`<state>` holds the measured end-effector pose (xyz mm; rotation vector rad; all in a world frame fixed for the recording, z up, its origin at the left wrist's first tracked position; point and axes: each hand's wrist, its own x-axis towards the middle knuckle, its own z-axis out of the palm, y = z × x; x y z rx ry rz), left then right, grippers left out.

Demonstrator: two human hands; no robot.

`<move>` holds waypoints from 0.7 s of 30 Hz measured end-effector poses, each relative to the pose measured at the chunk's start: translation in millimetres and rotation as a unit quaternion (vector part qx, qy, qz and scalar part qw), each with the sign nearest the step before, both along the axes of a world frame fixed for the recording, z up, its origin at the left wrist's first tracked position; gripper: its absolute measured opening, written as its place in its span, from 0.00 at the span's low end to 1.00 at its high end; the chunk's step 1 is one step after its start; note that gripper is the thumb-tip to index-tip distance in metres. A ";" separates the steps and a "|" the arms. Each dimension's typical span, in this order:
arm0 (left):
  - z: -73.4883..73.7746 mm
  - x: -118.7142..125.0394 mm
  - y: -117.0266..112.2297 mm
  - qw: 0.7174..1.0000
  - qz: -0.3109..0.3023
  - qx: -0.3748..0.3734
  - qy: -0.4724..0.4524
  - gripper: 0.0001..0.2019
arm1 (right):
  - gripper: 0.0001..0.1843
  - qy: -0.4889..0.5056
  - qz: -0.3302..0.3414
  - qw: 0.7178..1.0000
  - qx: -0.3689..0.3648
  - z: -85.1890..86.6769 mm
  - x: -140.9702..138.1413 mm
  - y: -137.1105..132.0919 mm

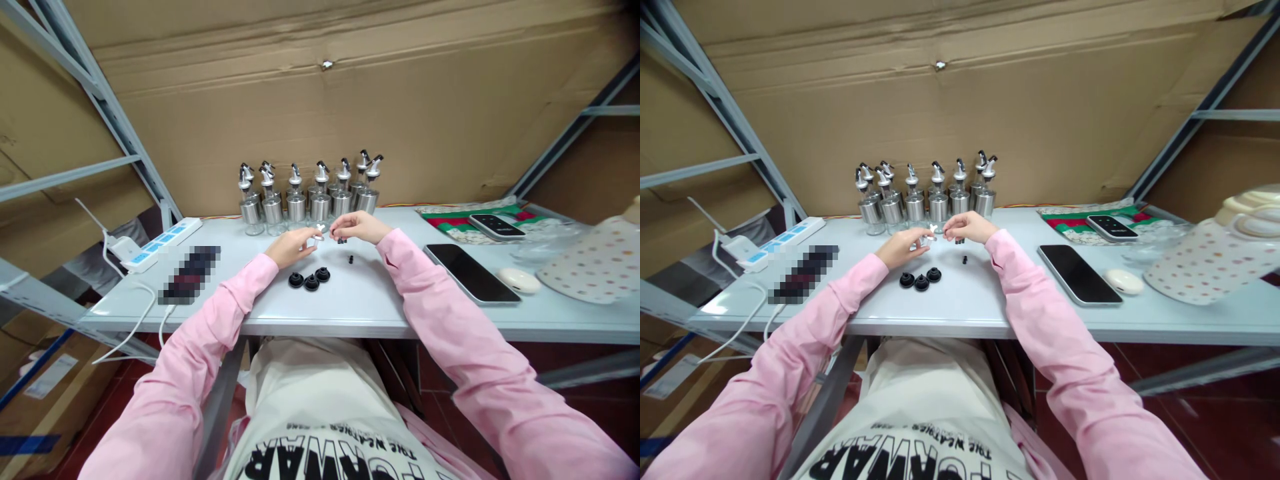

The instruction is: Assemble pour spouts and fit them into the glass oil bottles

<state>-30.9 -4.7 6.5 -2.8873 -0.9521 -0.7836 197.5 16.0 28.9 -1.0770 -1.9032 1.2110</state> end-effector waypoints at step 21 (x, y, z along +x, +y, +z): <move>2.4 6.3 -5.9 0.999 -0.014 -0.015 -0.038 0.16 | 0.15 0.259 0.005 0.956 -0.136 -9.6 -19.1 -3.7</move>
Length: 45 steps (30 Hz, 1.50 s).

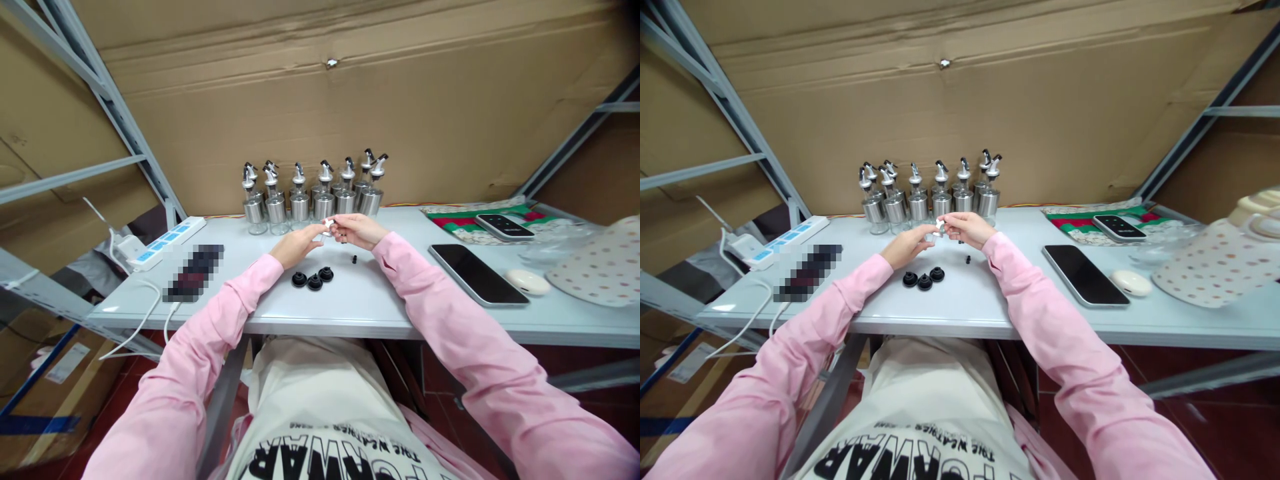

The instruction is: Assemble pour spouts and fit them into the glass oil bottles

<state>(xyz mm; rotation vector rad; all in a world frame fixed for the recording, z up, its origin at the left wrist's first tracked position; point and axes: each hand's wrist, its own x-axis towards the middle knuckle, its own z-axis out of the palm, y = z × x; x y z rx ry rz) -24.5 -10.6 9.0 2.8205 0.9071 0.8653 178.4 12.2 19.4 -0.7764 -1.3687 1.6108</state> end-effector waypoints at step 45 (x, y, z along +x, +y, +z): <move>3.0 6.2 -12.5 0.971 -0.138 -0.194 0.011 0.05 | 0.13 0.072 -0.070 0.993 -0.059 5.9 0.4 2.6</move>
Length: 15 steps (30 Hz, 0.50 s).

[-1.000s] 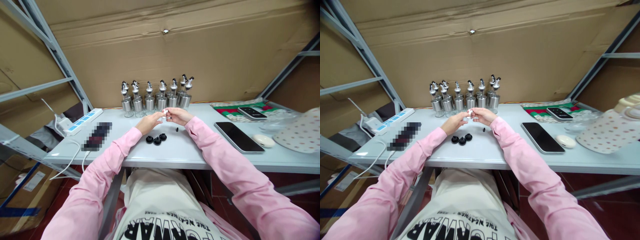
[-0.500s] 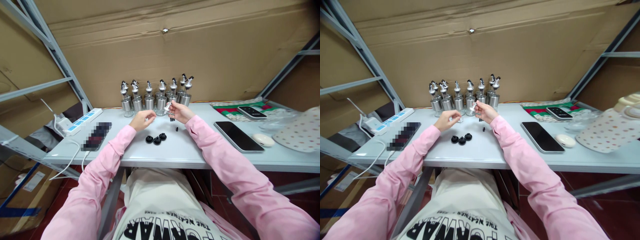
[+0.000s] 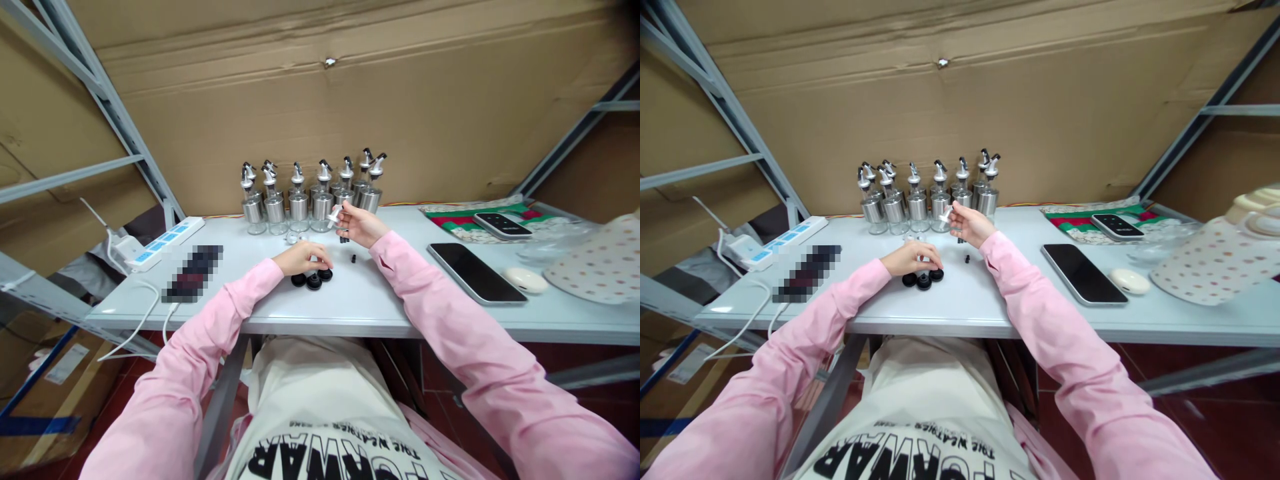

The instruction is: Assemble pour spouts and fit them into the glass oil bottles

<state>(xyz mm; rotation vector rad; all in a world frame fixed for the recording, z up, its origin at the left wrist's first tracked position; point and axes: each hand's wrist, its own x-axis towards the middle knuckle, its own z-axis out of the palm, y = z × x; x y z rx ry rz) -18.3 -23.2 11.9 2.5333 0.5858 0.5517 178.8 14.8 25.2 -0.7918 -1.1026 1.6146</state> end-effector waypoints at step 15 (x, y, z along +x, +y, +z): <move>-7.0 -0.1 7.1 0.980 0.162 0.040 -0.112 0.03 | 0.15 0.027 -0.016 0.998 -0.057 1.1 0.4 1.0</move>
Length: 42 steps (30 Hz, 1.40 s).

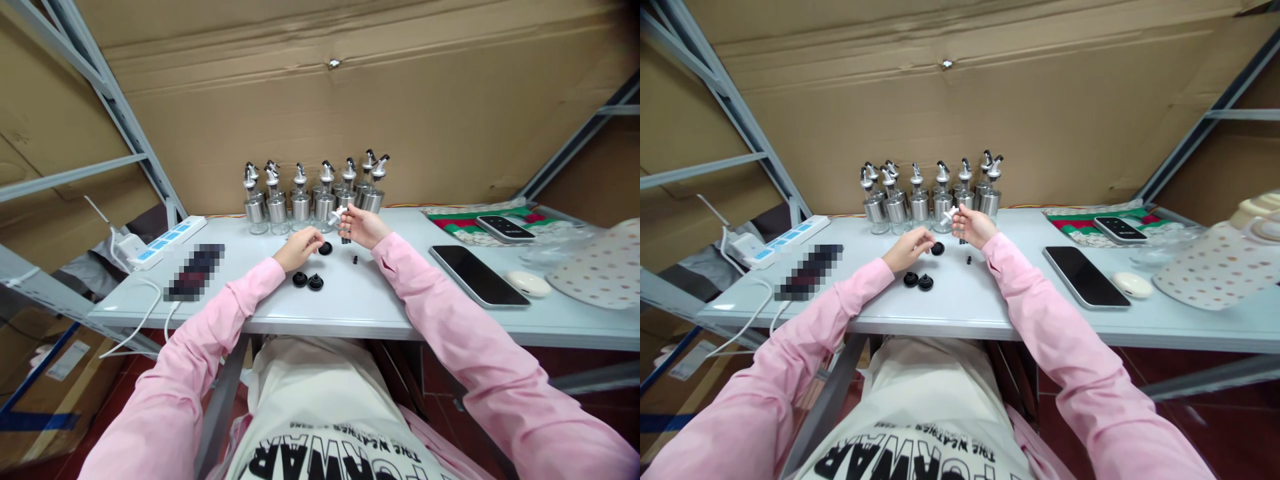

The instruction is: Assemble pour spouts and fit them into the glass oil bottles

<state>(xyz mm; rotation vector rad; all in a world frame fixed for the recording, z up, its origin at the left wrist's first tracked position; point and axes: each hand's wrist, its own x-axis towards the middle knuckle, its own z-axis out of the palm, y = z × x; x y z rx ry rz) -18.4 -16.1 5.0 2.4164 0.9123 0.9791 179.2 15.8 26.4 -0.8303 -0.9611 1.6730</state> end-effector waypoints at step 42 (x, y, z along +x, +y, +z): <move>-6.2 -2.1 7.4 0.966 0.042 0.031 -0.255 0.05 | 0.06 0.005 -0.020 1.000 0.023 -3.7 -18.1 -12.7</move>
